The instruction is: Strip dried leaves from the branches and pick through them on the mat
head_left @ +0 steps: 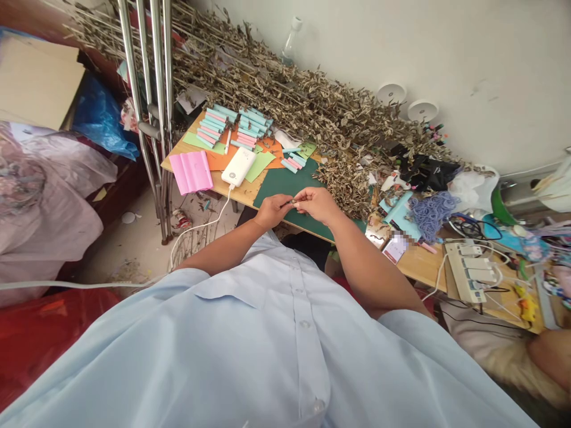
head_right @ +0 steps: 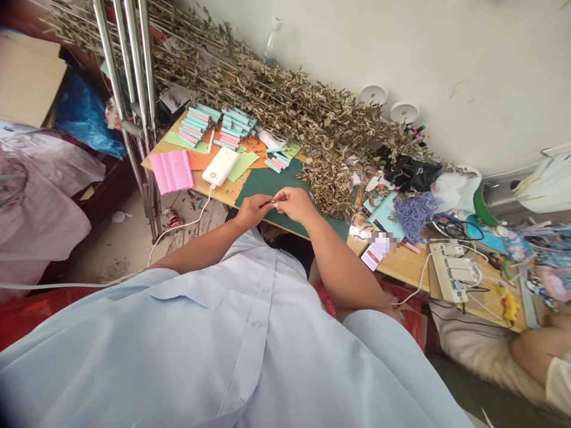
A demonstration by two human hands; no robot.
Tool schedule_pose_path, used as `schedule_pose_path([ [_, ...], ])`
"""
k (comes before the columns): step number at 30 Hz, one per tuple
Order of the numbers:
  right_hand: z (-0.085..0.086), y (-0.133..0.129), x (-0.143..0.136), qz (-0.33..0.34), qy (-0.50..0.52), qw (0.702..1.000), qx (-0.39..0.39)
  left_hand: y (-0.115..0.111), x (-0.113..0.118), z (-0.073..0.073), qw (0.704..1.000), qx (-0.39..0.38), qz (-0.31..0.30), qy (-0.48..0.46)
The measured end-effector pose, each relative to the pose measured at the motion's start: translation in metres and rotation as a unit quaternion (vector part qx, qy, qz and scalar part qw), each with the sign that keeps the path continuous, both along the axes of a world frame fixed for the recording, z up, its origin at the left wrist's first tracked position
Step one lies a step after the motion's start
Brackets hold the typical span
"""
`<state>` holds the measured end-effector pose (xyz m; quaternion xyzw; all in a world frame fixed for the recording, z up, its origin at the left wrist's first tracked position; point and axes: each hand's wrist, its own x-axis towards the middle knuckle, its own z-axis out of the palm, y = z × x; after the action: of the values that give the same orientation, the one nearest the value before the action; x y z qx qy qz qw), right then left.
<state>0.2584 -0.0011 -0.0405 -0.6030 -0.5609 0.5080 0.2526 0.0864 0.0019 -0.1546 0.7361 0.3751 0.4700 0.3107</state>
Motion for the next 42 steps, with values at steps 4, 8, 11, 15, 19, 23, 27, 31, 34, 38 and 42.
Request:
schedule_pose_path([
  [4, -0.017, -0.008, 0.002, 0.004, -0.057, 0.994, 0.095, 0.001, 0.001, -0.002, 1.0, -0.004, -0.003, 0.001],
  [8, -0.02, -0.006, 0.003, 0.038, -0.132, 0.982, 0.131, 0.0, 0.001, 0.001, 1.0, -0.001, -0.009, -0.009],
  [11, -0.012, -0.002, 0.0, 0.061, -0.177, 0.974, 0.129, -0.001, 0.001, 0.004, 1.0, -0.002, -0.018, -0.006],
  [15, 0.002, 0.001, -0.004, 0.07, -0.199, 0.97, 0.118, -0.002, 0.0, 0.008, 1.0, -0.009, -0.014, -0.006],
  [19, 0.007, 0.001, -0.003, 0.042, -0.091, 0.995, 0.027, -0.003, -0.001, 0.01, 1.0, -0.007, -0.014, -0.008],
  [23, 0.007, 0.003, -0.004, -0.045, -0.002, 0.998, -0.049, -0.003, -0.001, 0.008, 1.0, -0.004, -0.014, -0.002],
  [27, 0.009, 0.006, -0.008, -0.057, -0.005, 0.994, -0.089, -0.004, -0.001, 0.008, 1.0, -0.004, -0.017, -0.008],
  [31, 0.011, 0.014, -0.011, -0.056, -0.033, 0.992, -0.111, -0.004, -0.001, 0.009, 1.0, -0.006, -0.024, -0.01],
  [34, 0.009, 0.022, -0.013, -0.047, -0.066, 0.988, -0.13, -0.004, -0.001, 0.009, 1.0, -0.011, -0.023, -0.005],
  [38, 0.005, 0.034, -0.016, -0.011, -0.118, 0.983, -0.141, -0.003, -0.001, 0.009, 1.0, -0.012, -0.028, 0.002],
  [42, 0.005, 0.039, -0.021, 0.011, -0.151, 0.978, -0.142, -0.003, -0.002, 0.009, 0.999, -0.005, -0.038, -0.003],
])
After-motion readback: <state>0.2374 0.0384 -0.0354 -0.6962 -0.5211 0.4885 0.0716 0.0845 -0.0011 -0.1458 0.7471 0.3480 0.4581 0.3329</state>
